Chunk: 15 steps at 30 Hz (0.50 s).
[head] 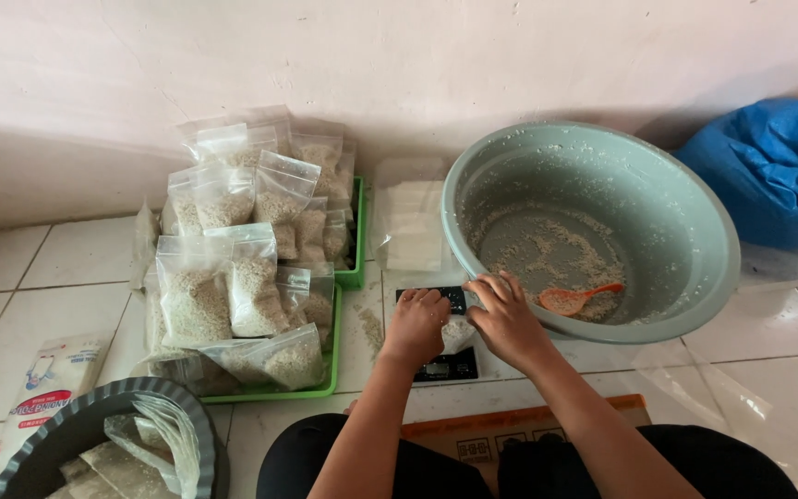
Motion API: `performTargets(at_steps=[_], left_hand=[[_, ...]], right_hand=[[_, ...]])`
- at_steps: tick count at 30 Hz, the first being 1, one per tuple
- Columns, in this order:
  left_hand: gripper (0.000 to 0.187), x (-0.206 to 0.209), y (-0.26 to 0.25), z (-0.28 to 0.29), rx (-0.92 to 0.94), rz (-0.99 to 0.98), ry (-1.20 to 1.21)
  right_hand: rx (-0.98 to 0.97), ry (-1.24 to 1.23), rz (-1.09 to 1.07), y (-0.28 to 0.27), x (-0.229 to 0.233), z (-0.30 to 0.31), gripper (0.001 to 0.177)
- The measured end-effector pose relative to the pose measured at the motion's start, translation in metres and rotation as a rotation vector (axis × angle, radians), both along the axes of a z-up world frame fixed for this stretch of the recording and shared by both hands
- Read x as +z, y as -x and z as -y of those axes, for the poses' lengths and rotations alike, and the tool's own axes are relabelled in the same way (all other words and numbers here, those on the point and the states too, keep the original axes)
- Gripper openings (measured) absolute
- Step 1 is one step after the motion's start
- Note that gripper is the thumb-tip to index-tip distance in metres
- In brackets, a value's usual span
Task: Scooping granular material from a large basin into small plastic containers and weighing them for packaging.
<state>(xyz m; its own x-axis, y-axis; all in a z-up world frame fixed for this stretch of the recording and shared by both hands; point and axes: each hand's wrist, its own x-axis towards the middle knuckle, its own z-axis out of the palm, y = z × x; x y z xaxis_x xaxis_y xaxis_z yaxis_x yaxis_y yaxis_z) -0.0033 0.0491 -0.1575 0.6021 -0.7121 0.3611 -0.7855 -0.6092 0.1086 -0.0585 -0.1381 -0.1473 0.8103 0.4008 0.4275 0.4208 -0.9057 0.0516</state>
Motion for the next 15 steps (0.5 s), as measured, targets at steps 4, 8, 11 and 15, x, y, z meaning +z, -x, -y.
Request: performTargets(at_steps=[4,8,11,15], left_hand=[[0.006,0.015,0.007,-0.004,-0.020,0.016,0.006],[0.016,0.018,0.010,-0.004,-0.052,0.034,-0.012],[0.009,0.007,0.005,0.001,-0.069,0.062,-0.004],[0.006,0.021,0.012,0.002,-0.054,0.051,0.012]], right_hand=[[0.000,-0.002,0.026,-0.001,-0.003,0.001,0.012],[0.012,0.021,0.048,0.000,-0.006,0.001,0.013],[-0.006,0.018,0.045,-0.001,-0.006,0.003,0.013],[-0.064,0.047,0.029,-0.011,-0.018,0.018,0.021]])
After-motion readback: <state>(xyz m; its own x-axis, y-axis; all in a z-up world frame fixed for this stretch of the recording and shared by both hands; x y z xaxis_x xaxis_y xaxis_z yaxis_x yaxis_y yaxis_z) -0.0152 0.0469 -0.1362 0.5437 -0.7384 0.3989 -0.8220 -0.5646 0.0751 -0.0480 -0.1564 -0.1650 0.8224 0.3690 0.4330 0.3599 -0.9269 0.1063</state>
